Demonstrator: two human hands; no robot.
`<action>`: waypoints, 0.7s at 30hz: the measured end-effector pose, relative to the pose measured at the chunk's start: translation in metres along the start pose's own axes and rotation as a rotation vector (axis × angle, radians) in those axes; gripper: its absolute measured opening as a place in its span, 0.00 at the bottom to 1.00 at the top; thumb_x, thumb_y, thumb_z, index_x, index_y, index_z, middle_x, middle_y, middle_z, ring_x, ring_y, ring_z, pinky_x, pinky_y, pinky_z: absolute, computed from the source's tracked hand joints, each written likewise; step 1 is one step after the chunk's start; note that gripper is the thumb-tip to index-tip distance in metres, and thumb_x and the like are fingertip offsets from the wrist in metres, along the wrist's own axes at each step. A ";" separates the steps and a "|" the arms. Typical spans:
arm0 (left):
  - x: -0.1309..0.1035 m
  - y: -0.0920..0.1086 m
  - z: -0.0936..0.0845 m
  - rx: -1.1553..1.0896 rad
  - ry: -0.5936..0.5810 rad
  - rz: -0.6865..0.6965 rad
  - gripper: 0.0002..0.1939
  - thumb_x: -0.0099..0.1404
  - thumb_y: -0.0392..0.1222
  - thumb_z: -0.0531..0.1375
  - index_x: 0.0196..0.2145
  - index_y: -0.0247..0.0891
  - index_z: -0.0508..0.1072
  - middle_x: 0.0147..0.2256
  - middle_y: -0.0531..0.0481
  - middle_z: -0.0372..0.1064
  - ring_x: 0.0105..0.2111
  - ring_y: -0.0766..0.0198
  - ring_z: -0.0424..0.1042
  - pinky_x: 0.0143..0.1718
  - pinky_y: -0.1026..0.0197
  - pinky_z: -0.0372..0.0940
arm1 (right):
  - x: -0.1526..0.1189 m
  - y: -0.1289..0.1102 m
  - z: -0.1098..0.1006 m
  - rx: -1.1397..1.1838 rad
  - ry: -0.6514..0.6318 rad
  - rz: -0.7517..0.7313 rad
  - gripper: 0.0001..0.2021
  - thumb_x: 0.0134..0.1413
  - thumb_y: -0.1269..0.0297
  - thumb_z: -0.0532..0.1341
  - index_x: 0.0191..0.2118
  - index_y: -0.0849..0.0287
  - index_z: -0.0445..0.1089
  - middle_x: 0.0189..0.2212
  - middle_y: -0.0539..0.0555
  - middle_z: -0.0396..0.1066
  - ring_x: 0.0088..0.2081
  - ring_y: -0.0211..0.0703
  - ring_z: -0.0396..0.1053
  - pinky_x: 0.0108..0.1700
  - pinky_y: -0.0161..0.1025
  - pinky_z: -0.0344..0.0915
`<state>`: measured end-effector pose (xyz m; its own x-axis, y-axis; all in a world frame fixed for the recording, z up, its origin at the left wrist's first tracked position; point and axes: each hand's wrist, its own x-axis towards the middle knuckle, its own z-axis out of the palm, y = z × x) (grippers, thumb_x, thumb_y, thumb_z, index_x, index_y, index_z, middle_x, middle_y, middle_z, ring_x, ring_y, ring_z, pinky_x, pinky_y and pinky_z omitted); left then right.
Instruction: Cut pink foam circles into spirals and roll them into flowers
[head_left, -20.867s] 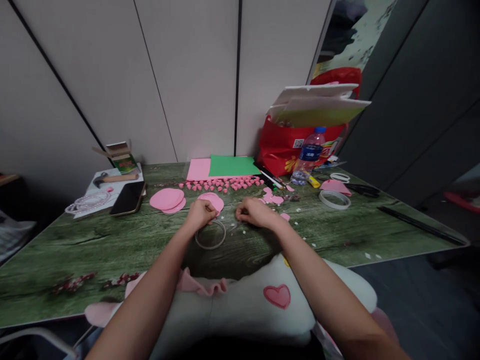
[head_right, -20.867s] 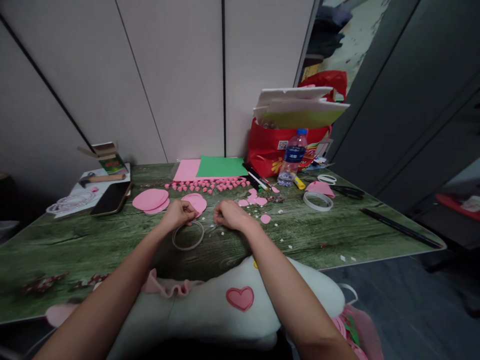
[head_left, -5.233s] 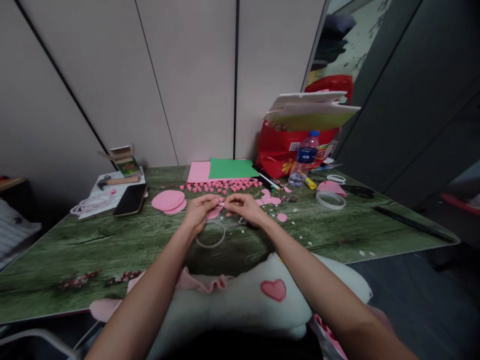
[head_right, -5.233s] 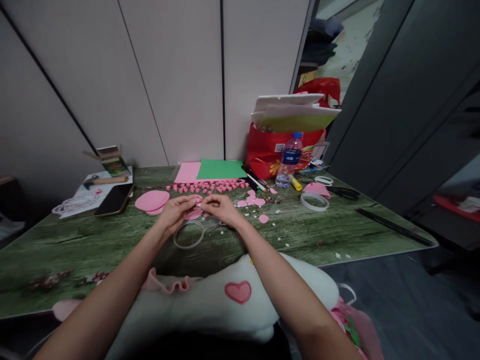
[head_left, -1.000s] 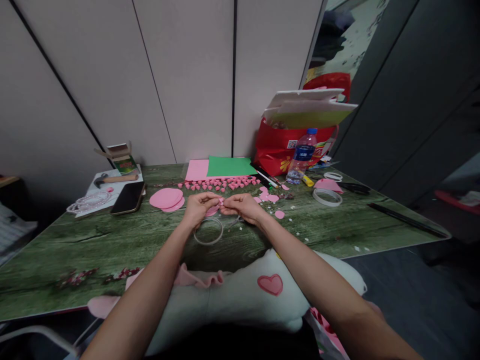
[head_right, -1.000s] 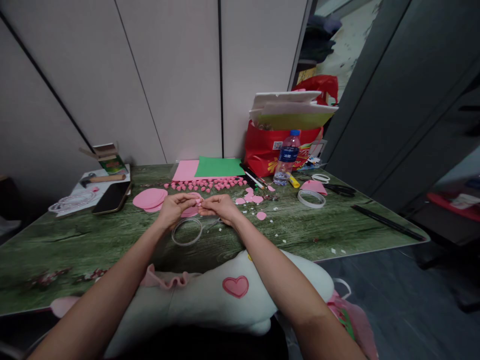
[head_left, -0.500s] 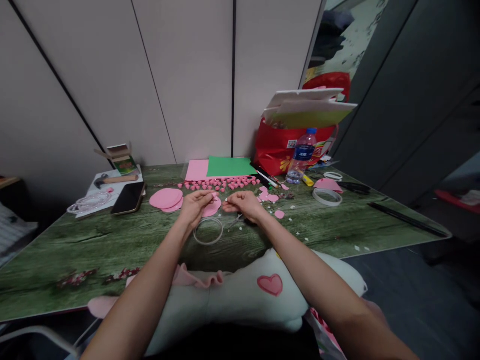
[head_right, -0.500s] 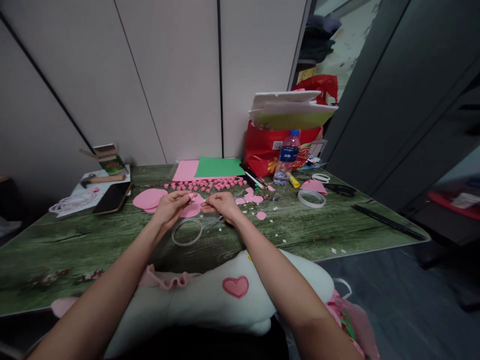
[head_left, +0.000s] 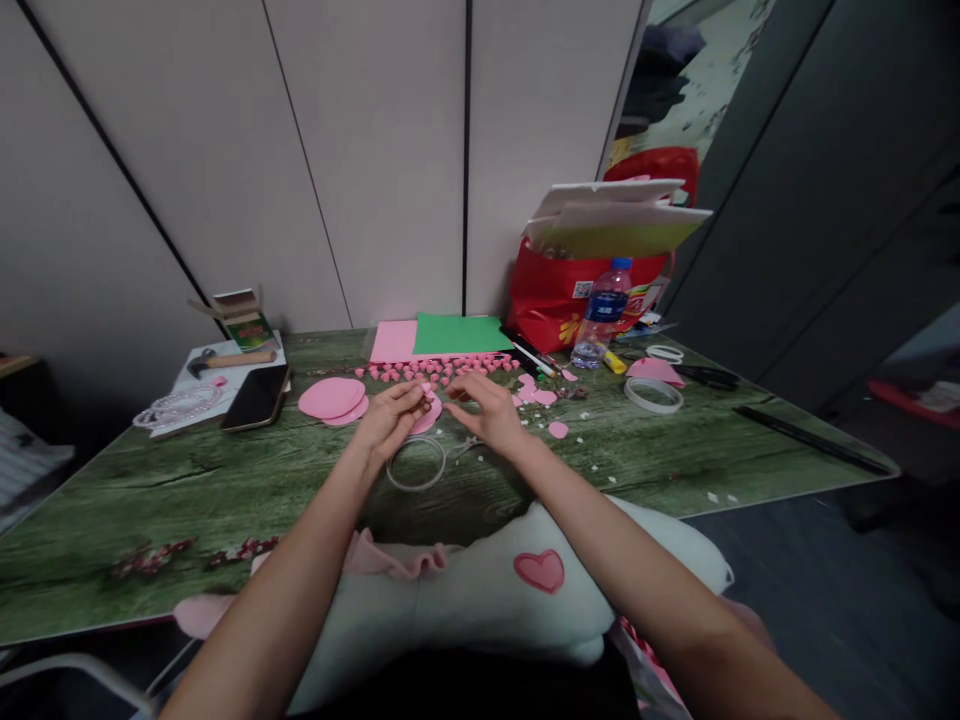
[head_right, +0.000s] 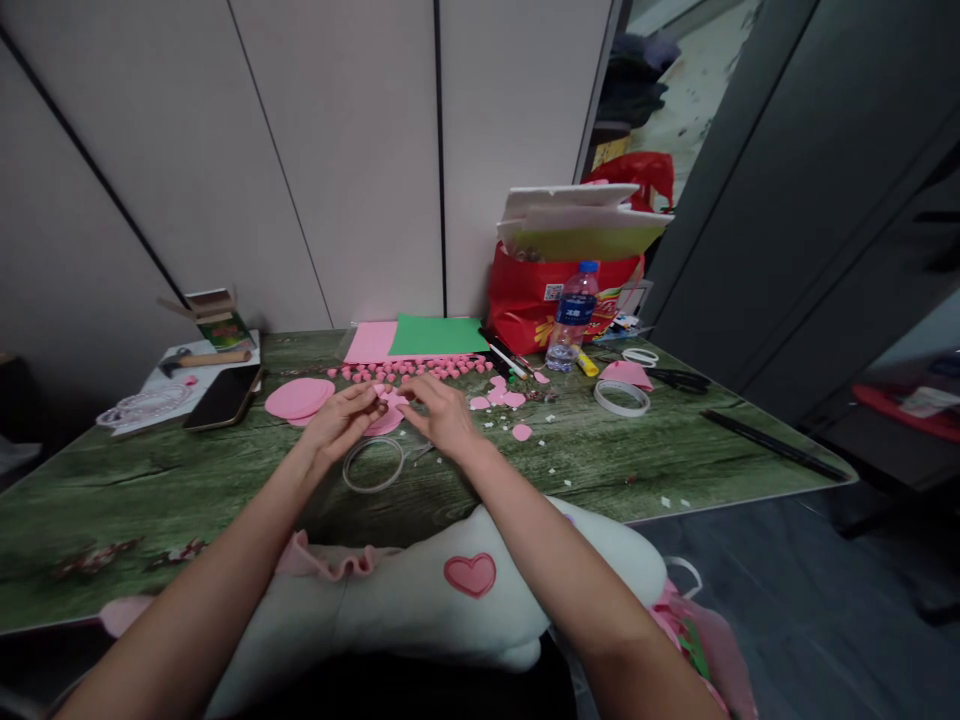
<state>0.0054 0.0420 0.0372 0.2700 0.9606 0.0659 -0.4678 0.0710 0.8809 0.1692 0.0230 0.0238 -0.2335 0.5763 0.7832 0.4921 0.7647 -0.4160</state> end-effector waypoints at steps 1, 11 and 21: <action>0.000 0.000 0.000 0.004 -0.009 -0.010 0.08 0.45 0.32 0.64 0.27 0.31 0.72 0.30 0.46 0.71 0.30 0.69 0.69 0.37 0.65 0.63 | -0.001 -0.001 0.001 -0.027 -0.009 -0.028 0.07 0.50 0.65 0.55 0.36 0.58 0.66 0.34 0.55 0.67 0.36 0.39 0.65 0.37 0.35 0.62; -0.002 -0.005 0.002 0.057 -0.017 -0.035 0.09 0.45 0.33 0.64 0.28 0.29 0.73 0.27 0.46 0.71 0.28 0.68 0.70 0.34 0.66 0.64 | -0.001 -0.001 0.003 -0.069 0.018 -0.077 0.06 0.52 0.67 0.52 0.34 0.59 0.65 0.33 0.55 0.64 0.38 0.39 0.63 0.39 0.36 0.61; -0.002 -0.009 0.001 0.130 -0.052 -0.007 0.12 0.45 0.35 0.64 0.31 0.30 0.73 0.28 0.46 0.72 0.28 0.68 0.70 0.36 0.64 0.65 | -0.001 -0.002 0.002 -0.029 0.014 0.002 0.06 0.52 0.67 0.51 0.33 0.59 0.64 0.31 0.55 0.64 0.36 0.39 0.62 0.36 0.36 0.61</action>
<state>0.0099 0.0395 0.0296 0.3175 0.9448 0.0805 -0.3534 0.0391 0.9346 0.1665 0.0218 0.0231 -0.2209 0.5736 0.7888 0.5170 0.7547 -0.4040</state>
